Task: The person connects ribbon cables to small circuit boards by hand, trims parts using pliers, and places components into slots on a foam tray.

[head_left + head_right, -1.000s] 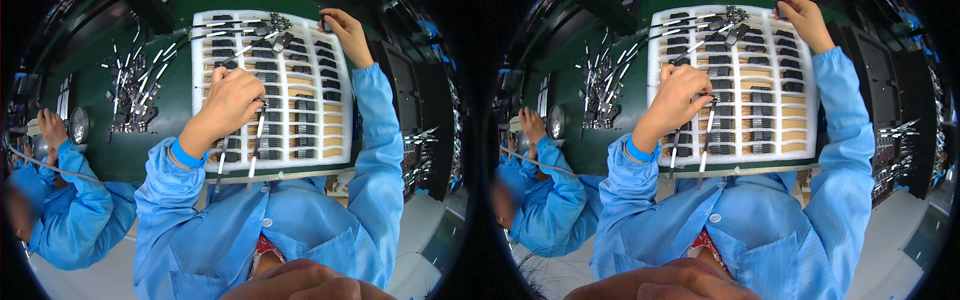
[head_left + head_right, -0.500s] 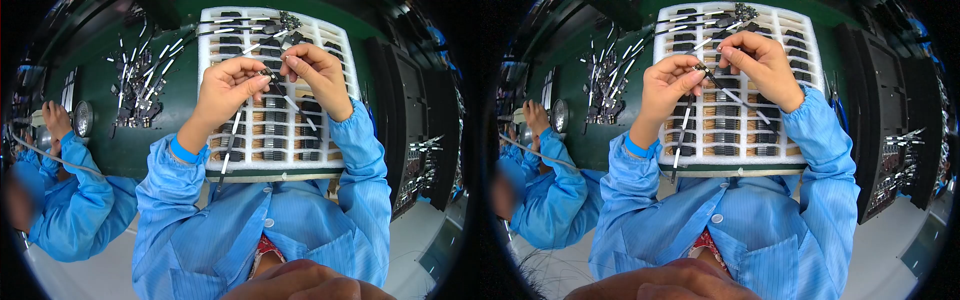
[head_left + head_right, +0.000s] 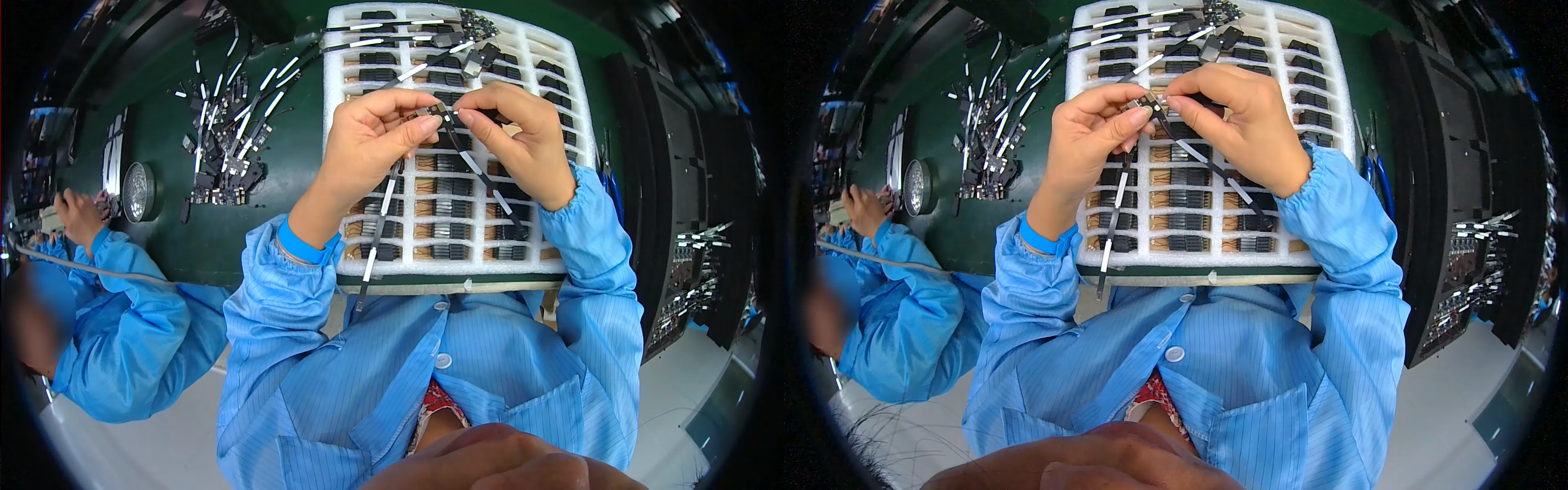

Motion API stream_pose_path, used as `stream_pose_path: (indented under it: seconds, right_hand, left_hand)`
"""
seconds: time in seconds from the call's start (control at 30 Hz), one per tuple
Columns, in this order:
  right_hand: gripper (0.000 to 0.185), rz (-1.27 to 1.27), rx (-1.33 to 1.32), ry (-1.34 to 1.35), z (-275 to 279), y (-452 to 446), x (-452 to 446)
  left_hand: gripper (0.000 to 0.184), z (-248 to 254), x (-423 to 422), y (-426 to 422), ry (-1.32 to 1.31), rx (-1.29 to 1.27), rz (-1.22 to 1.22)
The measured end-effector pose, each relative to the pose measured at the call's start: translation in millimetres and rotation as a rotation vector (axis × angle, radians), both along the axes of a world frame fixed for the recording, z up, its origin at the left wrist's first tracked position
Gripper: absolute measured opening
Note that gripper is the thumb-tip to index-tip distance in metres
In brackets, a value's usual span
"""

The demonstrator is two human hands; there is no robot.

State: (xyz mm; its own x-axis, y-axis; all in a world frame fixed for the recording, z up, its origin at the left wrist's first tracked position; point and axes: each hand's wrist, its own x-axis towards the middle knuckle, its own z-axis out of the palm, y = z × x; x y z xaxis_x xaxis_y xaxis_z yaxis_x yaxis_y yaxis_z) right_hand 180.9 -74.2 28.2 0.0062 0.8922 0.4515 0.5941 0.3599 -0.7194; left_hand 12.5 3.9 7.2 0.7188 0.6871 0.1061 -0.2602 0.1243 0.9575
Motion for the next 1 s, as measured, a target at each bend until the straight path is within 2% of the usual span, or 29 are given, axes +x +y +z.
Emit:
stream_pose_path:
  seconds: [0.23, 0.53, 0.63, 0.77, 0.87, 1.0]
  right_hand:
    - [0.011, -0.023, 0.182, -0.147, 0.4, 1.5, -2.9]
    - [0.011, -0.003, 0.239, -0.126, -2.4, 2.8, -5.1]
    - [0.008, 0.007, 0.069, -0.086, 2.6, -0.7, -4.0]
    - [0.016, 0.053, -0.161, 0.131, -1.1, -1.5, 2.8]
    - [0.016, 0.132, -0.395, 0.284, -1.9, -0.8, 7.7]
    - [0.015, 0.207, -0.555, 0.483, -2.9, 0.7, 9.2]
  left_hand:
    - [0.023, 3.4, -2.1, -1.1, -0.012, -0.008, -0.036]
    - [0.025, 1.3, -2.6, 2.4, 0.004, -0.067, -0.084]
    - [0.025, 4.5, -2.2, 1.5, 0.004, -0.056, -0.061]
    - [0.024, 3.3, -2.4, -0.2, 0.044, 0.011, -0.038]
    - [0.024, 1.8, -0.5, -2.1, 0.061, 0.081, -0.024]
    - [0.024, 1.4, -0.3, -2.9, 0.085, 0.13, -0.045]
